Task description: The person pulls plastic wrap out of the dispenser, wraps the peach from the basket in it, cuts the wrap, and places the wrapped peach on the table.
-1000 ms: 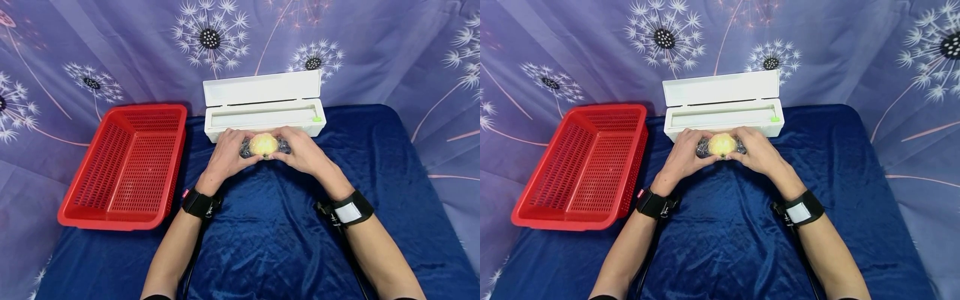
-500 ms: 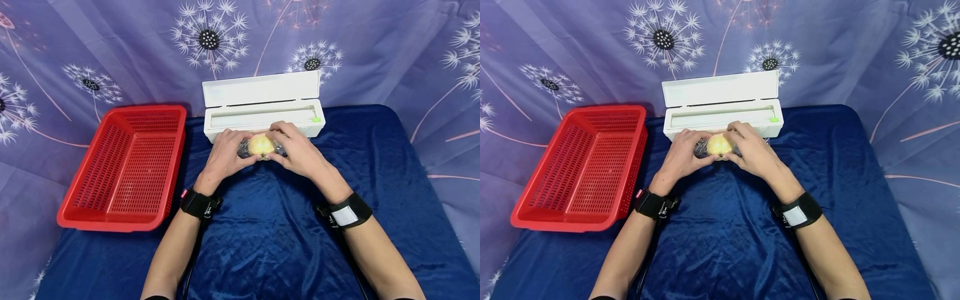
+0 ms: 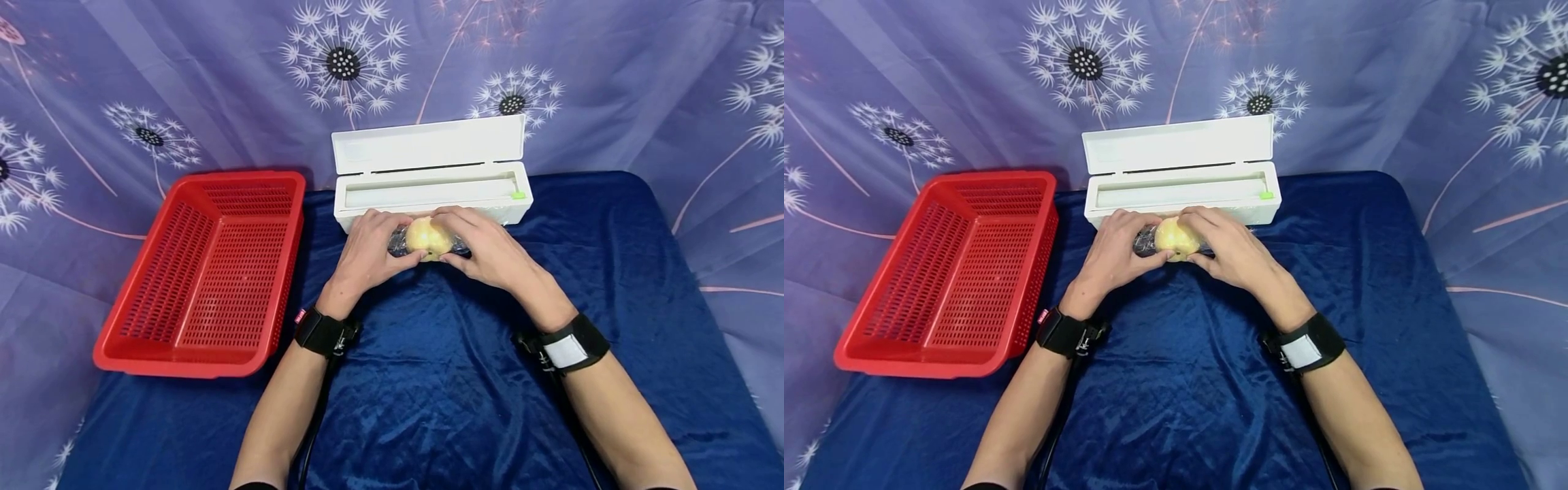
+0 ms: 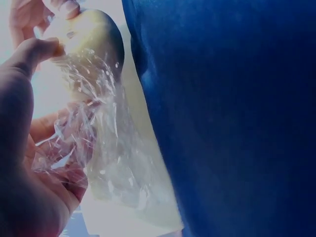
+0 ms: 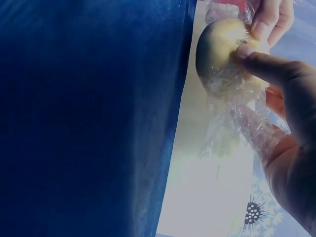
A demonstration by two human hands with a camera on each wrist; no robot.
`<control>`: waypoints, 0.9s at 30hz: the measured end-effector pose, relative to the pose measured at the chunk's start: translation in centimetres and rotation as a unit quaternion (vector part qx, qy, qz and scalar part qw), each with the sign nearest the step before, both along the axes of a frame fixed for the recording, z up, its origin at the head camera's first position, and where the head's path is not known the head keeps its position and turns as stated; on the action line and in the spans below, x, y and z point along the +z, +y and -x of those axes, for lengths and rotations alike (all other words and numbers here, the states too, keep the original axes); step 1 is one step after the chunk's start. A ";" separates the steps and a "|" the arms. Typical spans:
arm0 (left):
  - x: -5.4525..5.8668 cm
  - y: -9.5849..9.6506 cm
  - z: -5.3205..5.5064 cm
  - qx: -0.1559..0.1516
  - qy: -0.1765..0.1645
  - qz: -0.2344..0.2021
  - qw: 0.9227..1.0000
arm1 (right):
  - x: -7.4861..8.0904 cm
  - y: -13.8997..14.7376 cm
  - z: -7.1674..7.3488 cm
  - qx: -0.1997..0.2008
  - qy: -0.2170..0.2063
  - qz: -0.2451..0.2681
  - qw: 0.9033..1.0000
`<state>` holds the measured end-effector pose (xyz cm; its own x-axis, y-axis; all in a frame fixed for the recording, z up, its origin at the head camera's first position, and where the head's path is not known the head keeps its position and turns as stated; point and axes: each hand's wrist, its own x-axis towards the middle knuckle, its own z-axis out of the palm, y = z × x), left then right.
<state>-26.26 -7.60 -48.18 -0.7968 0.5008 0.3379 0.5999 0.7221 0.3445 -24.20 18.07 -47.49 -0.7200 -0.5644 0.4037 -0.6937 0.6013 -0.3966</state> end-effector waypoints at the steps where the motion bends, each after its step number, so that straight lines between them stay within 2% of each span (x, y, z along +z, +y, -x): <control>1: 0.1 0.0 0.0 -0.001 0.008 0.004 1.000 | 0.0 0.0 0.0 0.000 -0.002 0.003 1.000; 7: 0.6 0.4 -0.5 -0.032 0.079 0.028 0.996 | 0.0 0.0 0.0 0.002 -0.013 0.016 1.000; 11: 1.0 1.0 -1.0 -0.060 0.106 0.053 0.991 | 0.2 -0.1 0.0 -0.003 -0.036 0.031 0.999; 17: 0.7 1.7 -1.4 -0.052 0.105 0.103 0.988 | 0.4 -0.1 0.0 -0.005 -0.066 0.049 0.997; 21: 0.4 1.8 -1.3 -0.038 0.097 0.098 0.990 | 0.5 -0.1 0.2 0.002 -0.063 0.053 0.997; 27: 0.5 1.9 -1.2 -0.029 0.109 0.088 0.990 | 0.5 0.1 0.1 0.000 -0.072 0.049 0.996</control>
